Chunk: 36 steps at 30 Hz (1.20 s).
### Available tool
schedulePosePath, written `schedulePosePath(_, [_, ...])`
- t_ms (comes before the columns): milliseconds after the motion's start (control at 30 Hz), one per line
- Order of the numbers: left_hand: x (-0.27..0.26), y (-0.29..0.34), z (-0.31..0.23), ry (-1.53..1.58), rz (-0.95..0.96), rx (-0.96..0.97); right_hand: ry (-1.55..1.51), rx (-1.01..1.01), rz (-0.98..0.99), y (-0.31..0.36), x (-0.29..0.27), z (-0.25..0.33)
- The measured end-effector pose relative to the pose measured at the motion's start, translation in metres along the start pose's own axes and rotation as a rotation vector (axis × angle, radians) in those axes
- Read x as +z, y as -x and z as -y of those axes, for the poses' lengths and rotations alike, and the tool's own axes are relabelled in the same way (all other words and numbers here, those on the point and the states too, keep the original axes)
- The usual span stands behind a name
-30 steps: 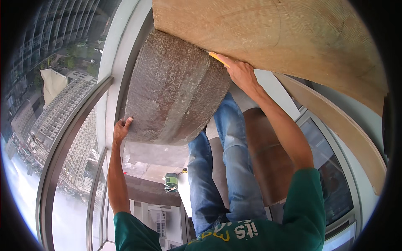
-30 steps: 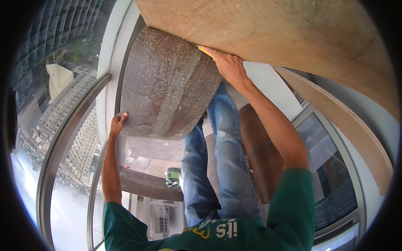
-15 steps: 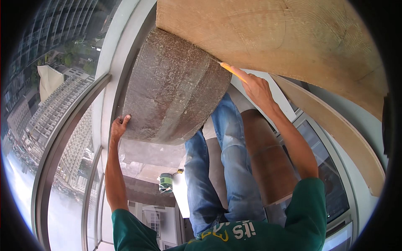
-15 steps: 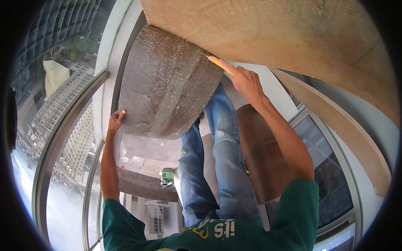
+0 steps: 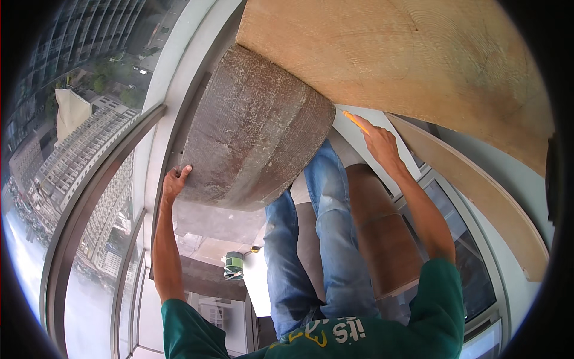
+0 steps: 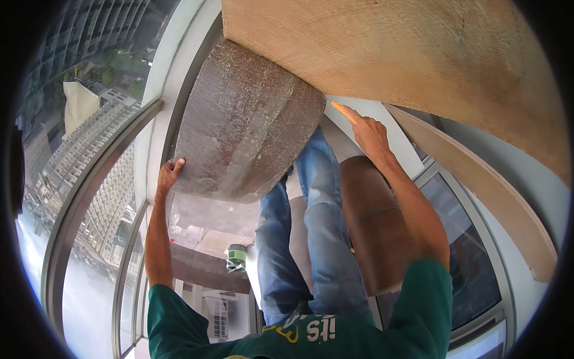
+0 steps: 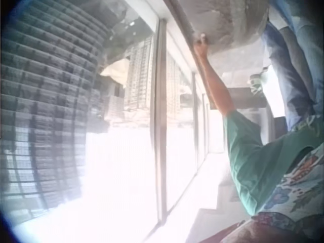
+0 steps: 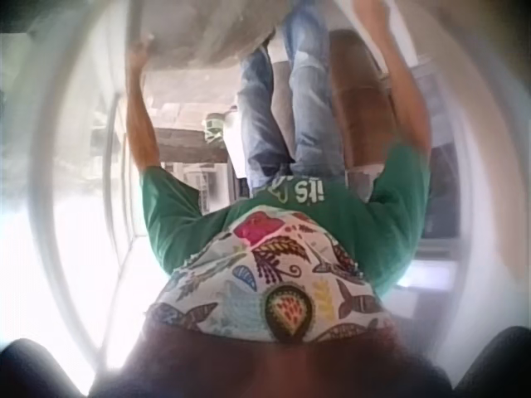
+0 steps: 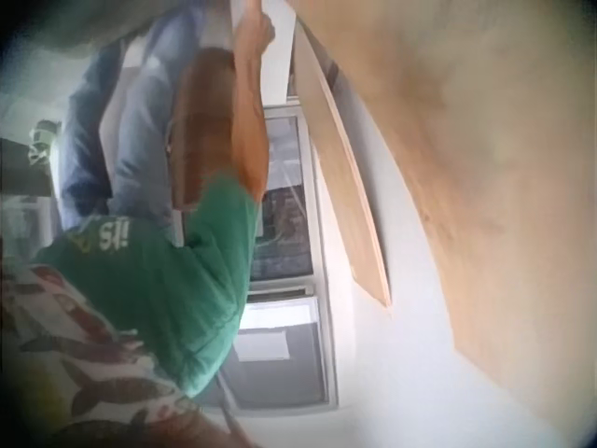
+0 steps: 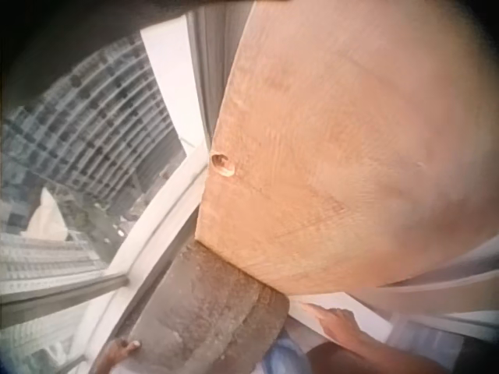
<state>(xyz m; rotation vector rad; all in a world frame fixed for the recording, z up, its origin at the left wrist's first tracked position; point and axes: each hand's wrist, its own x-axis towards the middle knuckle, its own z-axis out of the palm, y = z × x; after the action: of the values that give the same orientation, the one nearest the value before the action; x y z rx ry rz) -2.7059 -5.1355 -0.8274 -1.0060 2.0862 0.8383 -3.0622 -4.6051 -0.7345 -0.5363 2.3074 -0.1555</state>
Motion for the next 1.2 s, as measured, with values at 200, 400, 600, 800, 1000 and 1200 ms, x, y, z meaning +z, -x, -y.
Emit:
schedulePosePath(200, [0.005, -0.006, 0.005, 0.046, 0.032, 0.0, -0.117, -0.257, -0.201, -0.108, -0.011, 0.1])
schedulePosePath(400, [0.003, -0.003, 0.004, 0.145, 0.063, -0.001, -0.028, -0.202, -0.192, -0.148, 0.024, 0.118])
schedulePosePath(600, [-0.003, -0.001, -0.012, 0.033, 0.049, -0.049, -0.045, -0.139, -0.04, -0.095, 0.0, 0.088])
schedulePosePath(800, [0.003, -0.004, 0.003, 0.095, 0.039, -0.04, -0.099, -0.286, -0.255, -0.19, 0.015, 0.163])
schedulePosePath(1000, [-0.01, 0.0, -0.022, 0.01, 0.136, -0.093, -0.04, -0.236, -0.192, -0.162, 0.026, 0.12])
schedulePosePath(1200, [0.006, 0.004, 0.006, 0.019, 0.062, -0.111, -0.17, -0.228, -0.084, -0.139, -0.007, 0.139])
